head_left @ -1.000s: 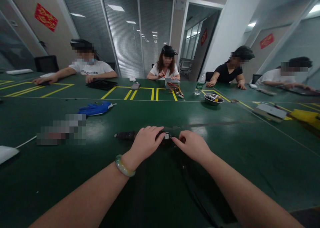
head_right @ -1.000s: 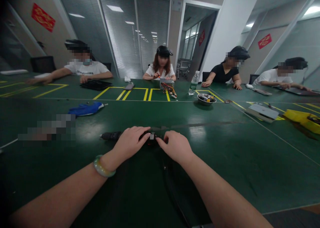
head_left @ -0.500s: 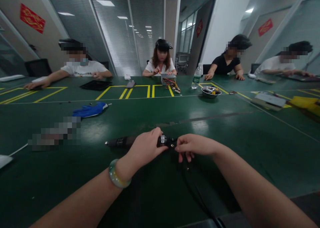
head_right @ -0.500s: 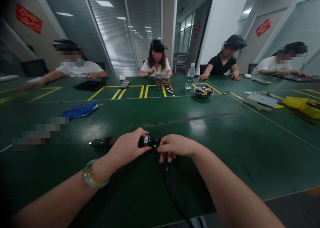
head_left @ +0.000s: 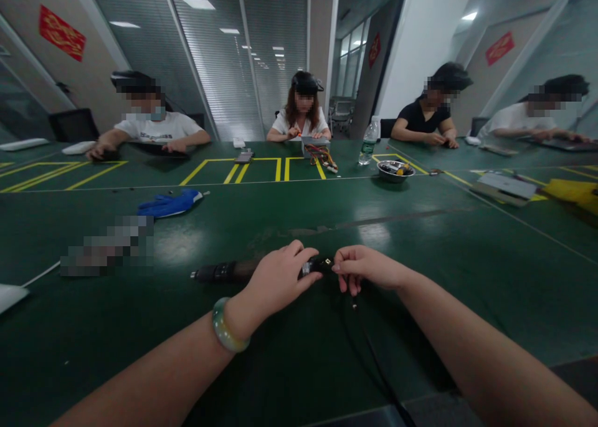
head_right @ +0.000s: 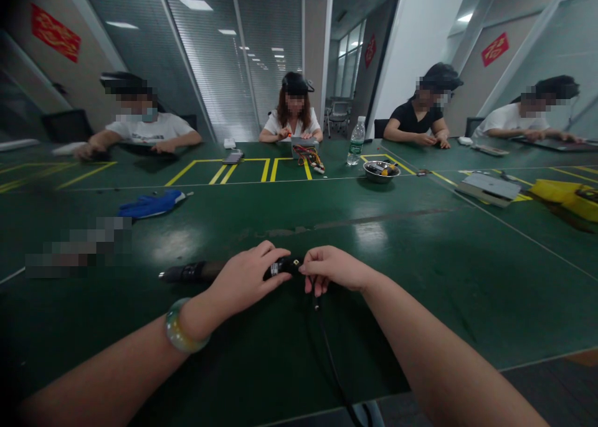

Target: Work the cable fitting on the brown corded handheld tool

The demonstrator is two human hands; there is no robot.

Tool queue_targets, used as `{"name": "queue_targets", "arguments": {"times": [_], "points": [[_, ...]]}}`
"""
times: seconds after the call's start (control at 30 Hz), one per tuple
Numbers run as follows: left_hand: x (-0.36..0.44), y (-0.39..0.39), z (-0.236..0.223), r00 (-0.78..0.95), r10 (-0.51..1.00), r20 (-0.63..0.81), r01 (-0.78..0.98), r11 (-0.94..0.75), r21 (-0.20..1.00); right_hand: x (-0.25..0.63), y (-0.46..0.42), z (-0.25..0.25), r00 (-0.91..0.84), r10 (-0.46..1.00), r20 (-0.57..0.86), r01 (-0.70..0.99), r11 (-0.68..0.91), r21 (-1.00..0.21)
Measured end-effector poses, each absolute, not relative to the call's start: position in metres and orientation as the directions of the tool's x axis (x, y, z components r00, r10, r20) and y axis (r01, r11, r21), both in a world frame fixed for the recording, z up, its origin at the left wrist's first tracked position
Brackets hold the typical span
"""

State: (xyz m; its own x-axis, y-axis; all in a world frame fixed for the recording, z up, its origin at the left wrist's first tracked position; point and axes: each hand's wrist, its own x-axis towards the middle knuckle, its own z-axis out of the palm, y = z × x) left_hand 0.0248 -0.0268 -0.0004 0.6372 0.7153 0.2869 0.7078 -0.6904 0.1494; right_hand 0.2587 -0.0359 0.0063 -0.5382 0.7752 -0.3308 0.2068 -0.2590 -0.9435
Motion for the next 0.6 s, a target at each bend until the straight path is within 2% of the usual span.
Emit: {"name": "queue_targets", "arguments": {"times": [0.1,0.2,0.4,0.6], "points": [[0.025,-0.023,-0.001,0.661,0.697,0.277,0.689,-0.710,0.143,0.258,-0.037,-0.001,-0.506,0.811,-0.293,0.156,-0.248,-0.956],[0.022,-0.018,0.002,0.701,0.657,0.275,0.645,-0.750,0.148,0.256,-0.036,-0.005,-0.491,0.822,-0.289,0.182,-0.227,-0.957],[0.012,-0.004,0.005,0.738,0.615,0.278,0.607,-0.785,0.122,0.252,-0.041,-0.006,-0.364,0.882,-0.300,0.418,-0.133,-0.899],[0.014,-0.005,0.003,0.756,0.584,0.294,0.584,-0.806,0.098,0.247,-0.047,-0.003,-0.298,0.915,-0.273,0.556,-0.066,-0.829]]}}
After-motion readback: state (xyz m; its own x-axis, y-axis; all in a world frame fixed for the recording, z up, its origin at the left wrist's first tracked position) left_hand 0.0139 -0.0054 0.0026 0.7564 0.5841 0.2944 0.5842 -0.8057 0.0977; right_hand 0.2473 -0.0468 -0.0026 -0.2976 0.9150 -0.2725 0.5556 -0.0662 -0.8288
